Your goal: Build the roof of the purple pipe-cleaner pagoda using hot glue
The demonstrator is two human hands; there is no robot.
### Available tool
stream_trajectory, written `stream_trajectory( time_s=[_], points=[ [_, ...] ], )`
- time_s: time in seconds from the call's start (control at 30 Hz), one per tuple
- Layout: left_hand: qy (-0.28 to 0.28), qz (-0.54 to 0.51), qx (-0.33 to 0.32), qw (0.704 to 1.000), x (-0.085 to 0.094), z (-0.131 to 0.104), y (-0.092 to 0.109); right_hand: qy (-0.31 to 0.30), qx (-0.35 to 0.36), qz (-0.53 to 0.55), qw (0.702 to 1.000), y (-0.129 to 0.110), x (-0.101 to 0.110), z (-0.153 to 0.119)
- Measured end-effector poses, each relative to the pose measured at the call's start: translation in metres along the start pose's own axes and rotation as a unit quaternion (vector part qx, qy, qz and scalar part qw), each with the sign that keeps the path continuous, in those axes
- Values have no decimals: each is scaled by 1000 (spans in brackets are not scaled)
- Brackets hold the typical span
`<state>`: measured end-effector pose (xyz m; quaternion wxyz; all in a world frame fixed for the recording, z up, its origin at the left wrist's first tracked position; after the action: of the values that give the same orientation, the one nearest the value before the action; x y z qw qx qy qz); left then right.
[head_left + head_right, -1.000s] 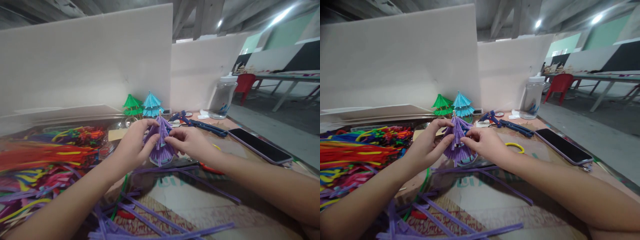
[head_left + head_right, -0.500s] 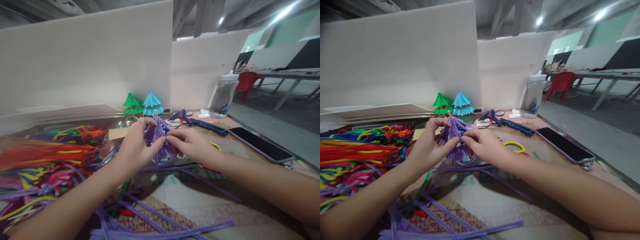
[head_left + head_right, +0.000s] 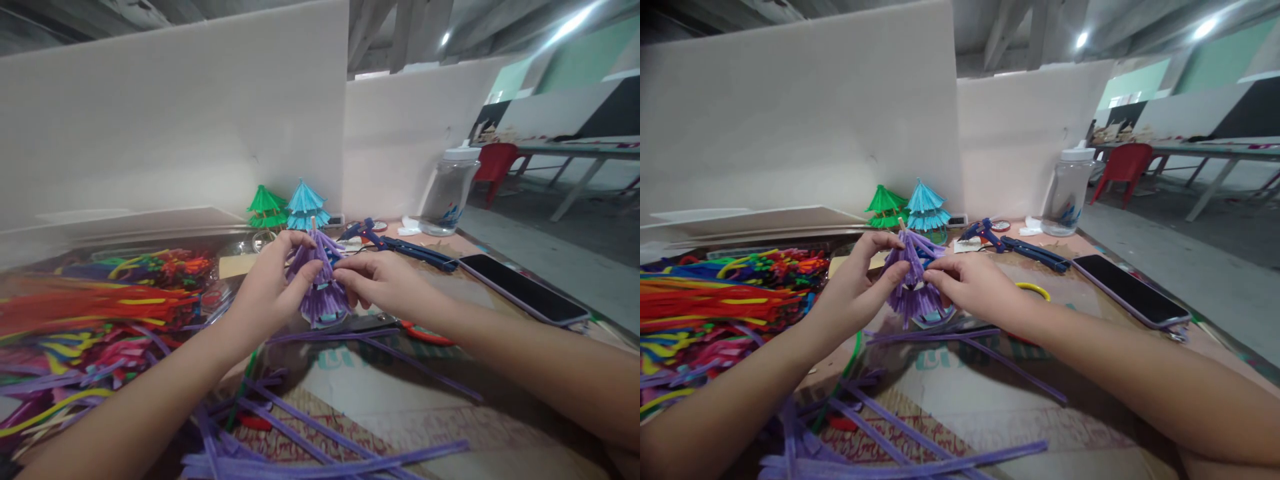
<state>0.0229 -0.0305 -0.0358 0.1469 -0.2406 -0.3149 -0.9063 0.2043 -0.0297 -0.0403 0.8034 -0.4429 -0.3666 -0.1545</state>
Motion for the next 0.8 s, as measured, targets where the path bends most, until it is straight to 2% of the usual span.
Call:
stream_trajectory(
  time_s=[0.2,0.37,0.47,0.6,0.67,0.8],
  points=[
    [-15,27,17,999,11,8,-8,56,19,-69,996,10,22,5],
    [-21,36,21,999,17,13,-19,122,41,-165,978,12,37,5],
    [-47,41,17,998,17,13,-24,112,40,-217,969,16,37,7],
    [-80,29,18,996,18,15,-28,71,-13,-289,955,28,35,13],
    [-66,17,22,997,22,18,-29,60,-19,-299,952,33,34,16],
    [2,15,52,999,39,21,-33,50,-19,-309,949,41,34,18]
  ],
)
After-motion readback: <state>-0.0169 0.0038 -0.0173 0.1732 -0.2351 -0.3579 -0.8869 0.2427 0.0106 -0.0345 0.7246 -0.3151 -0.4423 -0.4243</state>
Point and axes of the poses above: each hand's wrist, its own z-axis towards the middle knuckle, its own x-axis out of the back of the hand, y = z × x, the point moved 3 cm from there along z, towards the middle knuckle, and after that the axes turned 7 degrees about -z, right-handed, at the moved point
